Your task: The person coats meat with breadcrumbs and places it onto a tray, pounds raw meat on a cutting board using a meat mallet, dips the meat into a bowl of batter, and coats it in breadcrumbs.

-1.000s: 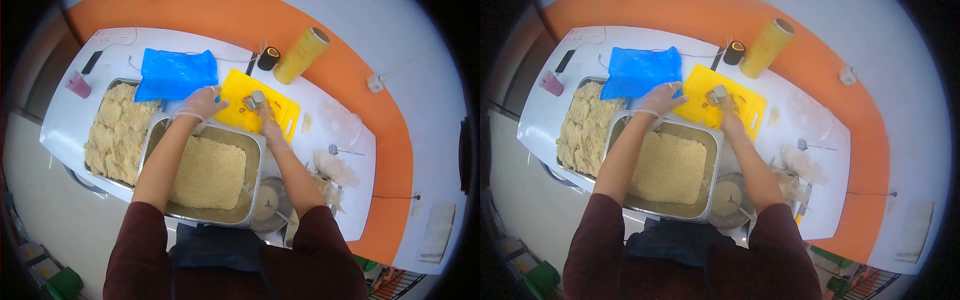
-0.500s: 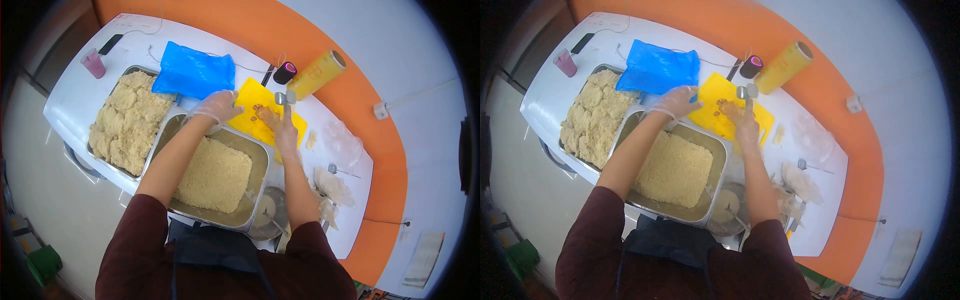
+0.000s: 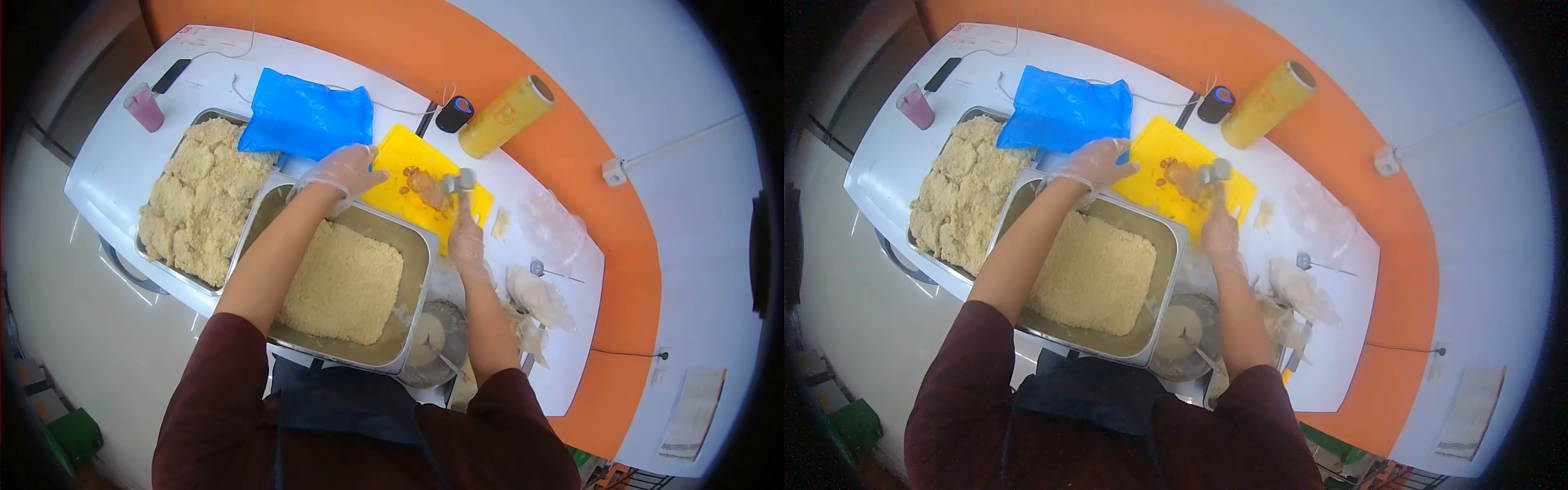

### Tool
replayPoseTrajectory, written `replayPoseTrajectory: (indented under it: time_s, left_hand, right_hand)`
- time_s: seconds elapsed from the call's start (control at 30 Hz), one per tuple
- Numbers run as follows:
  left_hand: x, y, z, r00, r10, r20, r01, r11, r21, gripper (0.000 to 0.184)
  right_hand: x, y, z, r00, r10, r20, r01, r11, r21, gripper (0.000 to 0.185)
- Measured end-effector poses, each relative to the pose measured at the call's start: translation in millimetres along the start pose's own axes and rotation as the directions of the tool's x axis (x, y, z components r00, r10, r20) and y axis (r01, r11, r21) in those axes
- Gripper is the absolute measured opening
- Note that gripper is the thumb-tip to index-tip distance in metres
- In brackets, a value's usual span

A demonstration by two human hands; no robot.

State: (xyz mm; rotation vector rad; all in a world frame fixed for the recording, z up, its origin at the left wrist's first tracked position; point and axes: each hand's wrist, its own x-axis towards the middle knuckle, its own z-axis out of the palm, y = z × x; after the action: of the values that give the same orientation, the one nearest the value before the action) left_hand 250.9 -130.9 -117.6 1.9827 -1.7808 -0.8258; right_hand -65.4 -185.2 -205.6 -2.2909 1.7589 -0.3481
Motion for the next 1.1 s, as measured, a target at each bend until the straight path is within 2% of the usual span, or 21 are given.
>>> replayPoseTrajectory:
  time_s: [0.03,0.1,0.17,0.23,0.3,0.37,0.47,0.53,0.57,0.63,0.7,0.77,0.83,0.9,0.93,0.97,1.0,1.03,1.07,1.1]
  left_hand:
    - [1.3,-2.3,2.2,1.000,-0.004,0.001,0.004,1.000,0.001,0.062]
    - [1.2,-4.7,8.0,0.997,0.027,-0.079,-0.027,1.000,0.002,0.062]
    - [5.4,-0.9,6.8,0.999,0.025,-0.028,-0.024,0.999,0.031,0.062]
    - [5.8,0.2,5.2,1.000,0.004,0.018,-0.005,0.998,0.057,0.062]
    - [2.7,2.4,8.4,0.999,-0.002,-0.034,0.003,0.999,0.034,0.062]
    - [2.5,9.6,8.7,1.000,0.014,-0.003,-0.013,0.996,0.092,0.062]
    - [3.3,16.4,9.1,1.000,0.013,0.024,-0.018,0.983,0.183,0.062]
    - [0.8,22.7,7.5,0.999,0.010,0.037,-0.018,0.971,0.237,0.062]
    - [-1.9,25.5,7.0,0.999,-0.001,0.047,-0.009,0.977,0.211,0.063]
    - [-0.5,26.4,8.4,0.998,-0.004,0.066,-0.010,0.979,0.205,0.063]
    - [8.6,14.6,13.9,0.999,0.017,-0.041,-0.012,0.994,0.107,0.061]
    - [18.4,9.8,17.8,0.998,0.049,-0.033,-0.044,0.991,0.124,0.062]
    - [20.2,19.2,18.9,0.997,0.079,-0.017,-0.076,0.988,0.136,0.063]
    - [32.9,40.9,24.7,0.987,0.083,0.140,-0.123,0.946,0.301,0.064]
    - [41.7,51.9,31.5,0.985,0.087,0.148,-0.129,0.944,0.304,0.064]
    - [54.8,65.1,39.4,0.936,0.113,0.333,-0.238,0.902,0.361,0.061]
    - [67.2,75.5,46.8,0.857,0.120,0.502,-0.350,0.849,0.395,0.059]
    - [79.8,72.8,64.5,0.856,0.124,0.502,-0.355,0.847,0.395,0.059]
    - [95.6,61.5,90.8,0.771,0.480,0.419,-0.618,0.722,0.311,0.054]
    - [107.0,57.2,109.4,0.566,0.768,0.299,-0.823,0.505,0.259,0.049]
  right_hand:
    - [-0.6,6.3,7.6,1.000,-0.001,0.003,0.001,1.000,0.002,0.070]
    - [-9.5,14.0,20.4,0.992,-0.068,0.104,0.081,0.989,-0.127,0.076]
    - [-6.0,18.5,10.4,0.994,-0.052,0.100,0.063,0.991,-0.119,0.073]
    - [-8.2,1.3,-11.2,1.000,0.015,-0.011,-0.015,0.998,-0.054,0.072]
    - [-8.8,15.6,7.0,1.000,-0.003,0.023,0.004,0.999,-0.041,0.071]
    - [-3.6,29.3,15.1,0.999,-0.011,0.036,0.011,1.000,-0.019,0.071]
    - [8.7,6.1,-10.3,0.998,0.043,0.039,-0.042,0.999,-0.007,0.069]
    - [15.4,2.6,-1.8,0.998,0.022,-0.060,-0.013,0.989,0.144,0.073]
    - [19.4,3.9,2.3,0.998,0.034,-0.059,-0.025,0.987,0.159,0.073]
    - [26.5,5.0,7.6,0.996,-0.067,0.053,0.067,0.998,0.011,0.074]
    - [27.0,-3.8,0.8,1.000,-0.008,0.013,0.007,0.997,0.077,0.074]
    - [25.2,-5.6,0.5,0.998,0.055,-0.019,-0.052,0.989,0.141,0.074]
    - [18.0,1.7,11.3,0.986,0.074,0.152,-0.076,0.997,0.009,0.073]
    - [25.7,8.8,-3.9,0.985,0.120,0.124,-0.125,0.992,0.034,0.071]
    - [24.2,6.8,-20.2,0.981,0.158,0.112,-0.165,0.985,0.053,0.069]
    - [17.4,6.3,-37.0,0.980,0.168,0.109,-0.175,0.983,0.054,0.069]
    - [7.2,3.2,-57.3,0.968,0.249,0.020,-0.249,0.953,0.172,0.065]
    - [-3.2,2.6,-67.1,0.941,0.334,-0.057,-0.304,0.907,0.293,0.062]
    - [-13.5,14.0,-68.7,0.943,0.304,-0.133,-0.234,0.895,0.380,0.060]
    - [-24.6,15.6,-77.5,0.942,0.308,-0.135,-0.238,0.894,0.379,0.060]
